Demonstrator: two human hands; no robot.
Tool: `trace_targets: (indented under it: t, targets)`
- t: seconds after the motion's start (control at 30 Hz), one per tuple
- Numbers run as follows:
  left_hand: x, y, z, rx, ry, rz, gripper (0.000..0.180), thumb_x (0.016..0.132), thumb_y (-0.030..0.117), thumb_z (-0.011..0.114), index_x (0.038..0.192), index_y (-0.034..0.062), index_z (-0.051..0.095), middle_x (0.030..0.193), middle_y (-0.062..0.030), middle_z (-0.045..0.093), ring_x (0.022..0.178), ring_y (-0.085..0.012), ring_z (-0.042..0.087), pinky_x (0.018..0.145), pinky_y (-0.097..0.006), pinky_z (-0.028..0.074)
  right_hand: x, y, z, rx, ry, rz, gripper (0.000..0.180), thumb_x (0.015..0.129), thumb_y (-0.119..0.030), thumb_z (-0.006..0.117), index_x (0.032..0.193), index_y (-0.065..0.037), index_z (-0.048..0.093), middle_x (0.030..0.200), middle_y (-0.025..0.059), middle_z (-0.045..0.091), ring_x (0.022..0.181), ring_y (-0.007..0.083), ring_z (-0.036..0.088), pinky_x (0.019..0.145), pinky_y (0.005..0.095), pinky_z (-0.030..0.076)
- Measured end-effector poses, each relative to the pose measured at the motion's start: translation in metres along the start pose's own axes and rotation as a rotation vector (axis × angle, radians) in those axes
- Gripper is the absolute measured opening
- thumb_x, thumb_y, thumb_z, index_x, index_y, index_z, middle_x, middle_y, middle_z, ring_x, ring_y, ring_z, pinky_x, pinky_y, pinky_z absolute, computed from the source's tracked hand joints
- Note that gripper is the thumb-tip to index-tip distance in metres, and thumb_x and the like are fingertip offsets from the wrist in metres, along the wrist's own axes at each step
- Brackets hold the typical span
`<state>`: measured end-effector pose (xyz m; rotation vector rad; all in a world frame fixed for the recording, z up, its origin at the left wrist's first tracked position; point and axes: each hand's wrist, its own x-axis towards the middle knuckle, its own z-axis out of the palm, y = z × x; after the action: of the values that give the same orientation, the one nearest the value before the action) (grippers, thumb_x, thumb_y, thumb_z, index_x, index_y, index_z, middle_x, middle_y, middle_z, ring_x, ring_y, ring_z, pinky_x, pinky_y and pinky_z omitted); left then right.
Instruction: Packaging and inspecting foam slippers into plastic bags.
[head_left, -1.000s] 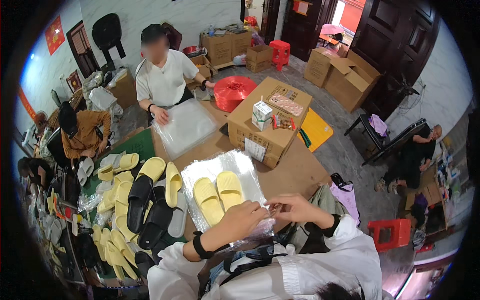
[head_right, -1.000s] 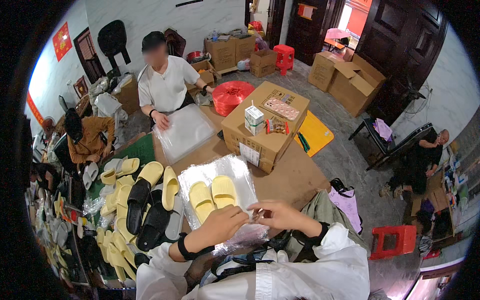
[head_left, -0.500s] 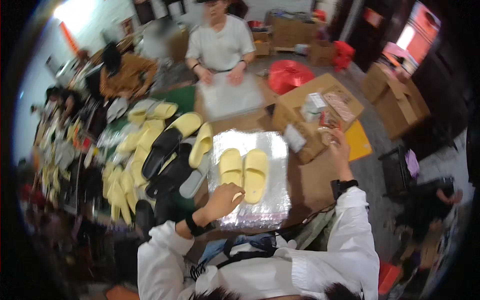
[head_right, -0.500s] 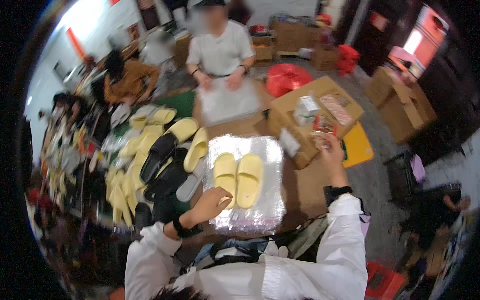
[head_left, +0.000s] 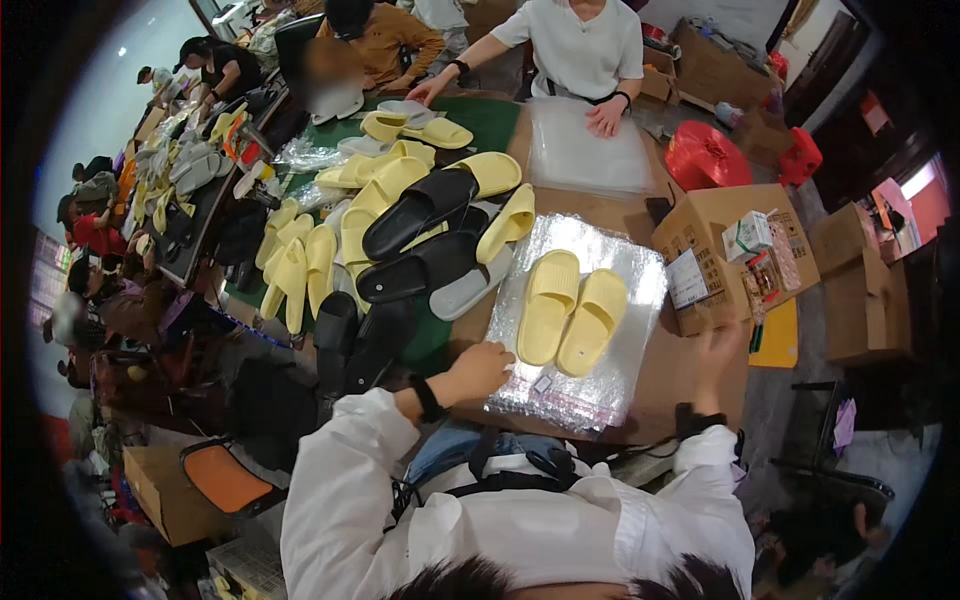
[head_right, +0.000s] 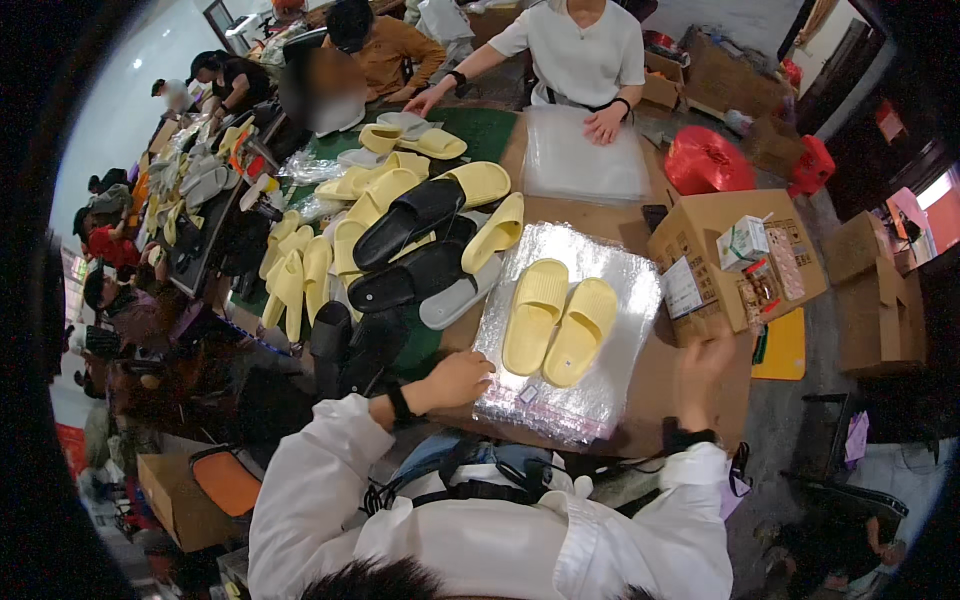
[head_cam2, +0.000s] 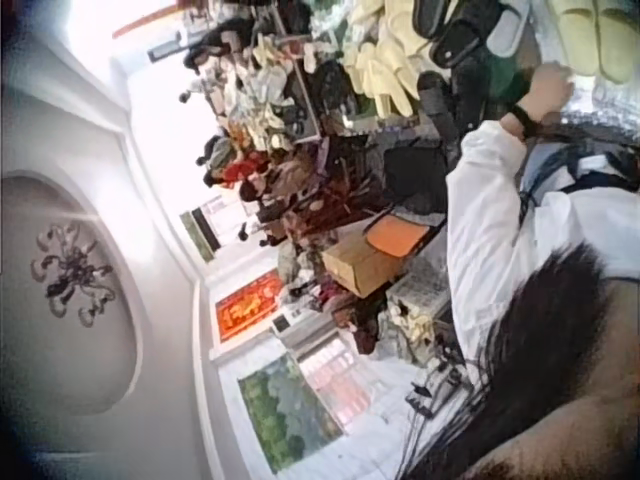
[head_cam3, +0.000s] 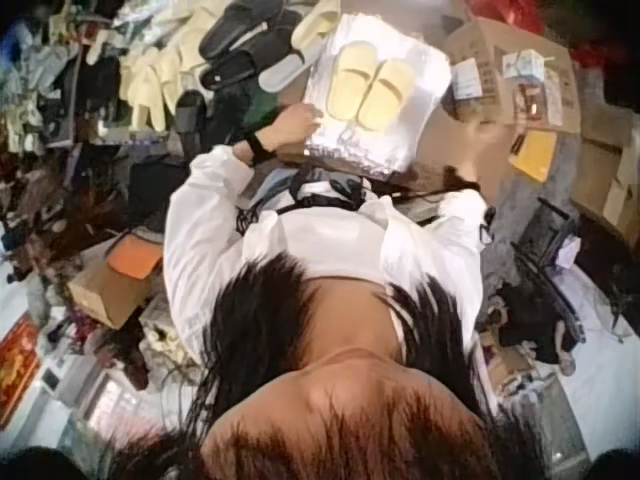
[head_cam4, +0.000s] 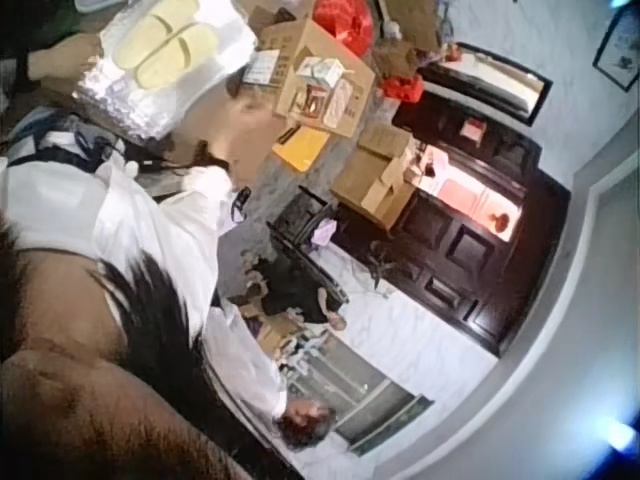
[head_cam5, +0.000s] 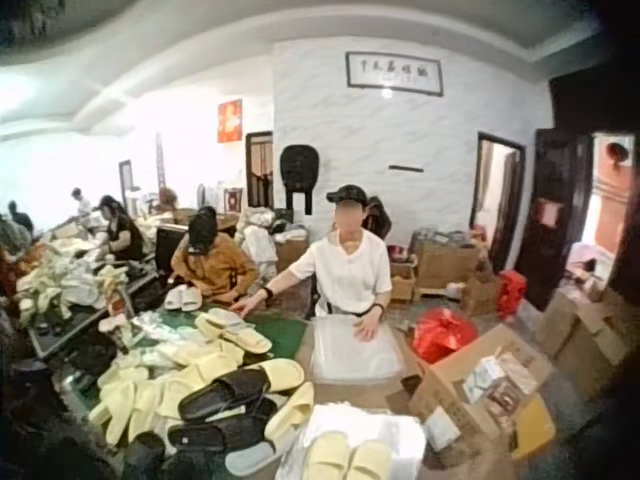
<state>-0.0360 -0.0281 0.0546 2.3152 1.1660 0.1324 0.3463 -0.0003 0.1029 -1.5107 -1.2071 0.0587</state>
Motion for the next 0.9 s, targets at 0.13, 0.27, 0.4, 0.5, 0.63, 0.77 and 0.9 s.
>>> trace_targets:
  t: [0.13, 0.27, 0.4, 0.5, 0.63, 0.77, 0.9]
  targets:
    - [0.016, -0.024, 0.065, 0.163, 0.032, 0.206, 0.029, 0.075, 0.011, 0.055, 0.103, 0.0073, 0.061, 0.101, -0.0204, 0.054, 0.103, -0.0369, 0.050, 0.083, -0.043, 0.043, -0.091, -0.029, 0.097, 0.005, -0.776, 0.092, 0.034, 0.075, -0.008, 0.061, 0.109, -0.007, 0.059, 0.099, 0.0139, 0.059, 0.097, 0.0266, 0.053, 0.083, 0.0340, 0.043]
    - [0.017, -0.015, 0.082, 0.073, 0.022, 0.153, 0.037, 0.074, 0.007, 0.055, 0.111, 0.0075, 0.059, 0.119, -0.0294, 0.041, 0.114, -0.0437, 0.042, 0.093, -0.045, 0.039, -0.118, -0.016, 0.173, -0.422, -1.049, 0.234, 0.048, 0.074, -0.033, 0.063, 0.117, -0.013, 0.055, 0.117, 0.0156, 0.052, 0.111, 0.0333, 0.047, 0.092, 0.0431, 0.037]
    - [0.010, -0.021, 0.094, -0.030, 0.009, 0.224, 0.040, 0.075, 0.001, 0.052, 0.114, 0.0017, 0.046, 0.132, -0.0362, 0.023, 0.117, -0.0523, 0.034, 0.094, -0.050, 0.037, -0.131, -0.004, 0.209, -0.601, -0.685, 0.336, 0.042, 0.077, -0.035, 0.058, 0.109, -0.008, 0.056, 0.113, 0.0165, 0.048, 0.103, 0.0358, 0.050, 0.087, 0.0459, 0.039]
    - [0.021, -0.024, 0.091, -0.239, -0.075, 0.102, 0.042, 0.073, -0.003, 0.051, 0.114, -0.0009, 0.044, 0.137, -0.0361, 0.016, 0.119, -0.0508, 0.034, 0.095, -0.051, 0.036, -0.125, 0.015, 0.181, -0.252, -0.477, 0.308, 0.030, 0.077, -0.026, 0.061, 0.094, -0.003, 0.054, 0.101, 0.0199, 0.050, 0.088, 0.0399, 0.054, 0.073, 0.0456, 0.044]
    - [0.034, -0.027, 0.075, -0.077, -0.131, 0.179, 0.044, 0.079, 0.005, 0.048, 0.123, 0.0087, 0.045, 0.139, -0.0280, 0.023, 0.110, -0.0407, 0.045, 0.087, -0.044, 0.041, -0.115, 0.003, 0.116, 0.025, -0.370, 0.298, 0.014, 0.082, -0.010, 0.056, 0.092, 0.001, 0.057, 0.093, 0.0149, 0.055, 0.087, 0.0277, 0.056, 0.075, 0.0357, 0.044]
    - [0.043, -0.027, 0.094, 0.259, 0.069, 0.346, 0.038, 0.085, 0.016, 0.045, 0.122, 0.0219, 0.052, 0.137, -0.0179, 0.036, 0.104, -0.0312, 0.048, 0.080, -0.039, 0.041, -0.117, -0.027, 0.024, 0.102, -0.492, 0.433, 0.021, 0.085, -0.007, 0.051, 0.104, 0.001, 0.058, 0.099, 0.0130, 0.061, 0.094, 0.0209, 0.056, 0.082, 0.0310, 0.042]
    - [0.054, -0.023, 0.101, 0.473, 0.098, 0.359, 0.036, 0.082, 0.018, 0.047, 0.116, 0.0108, 0.056, 0.127, -0.0149, 0.046, 0.104, -0.0301, 0.046, 0.083, -0.042, 0.037, -0.151, -0.033, -0.055, -0.006, -0.825, 0.452, 0.025, 0.080, -0.002, 0.052, 0.104, -0.001, 0.060, 0.108, 0.0126, 0.060, 0.102, 0.0223, 0.055, 0.091, 0.0308, 0.039]
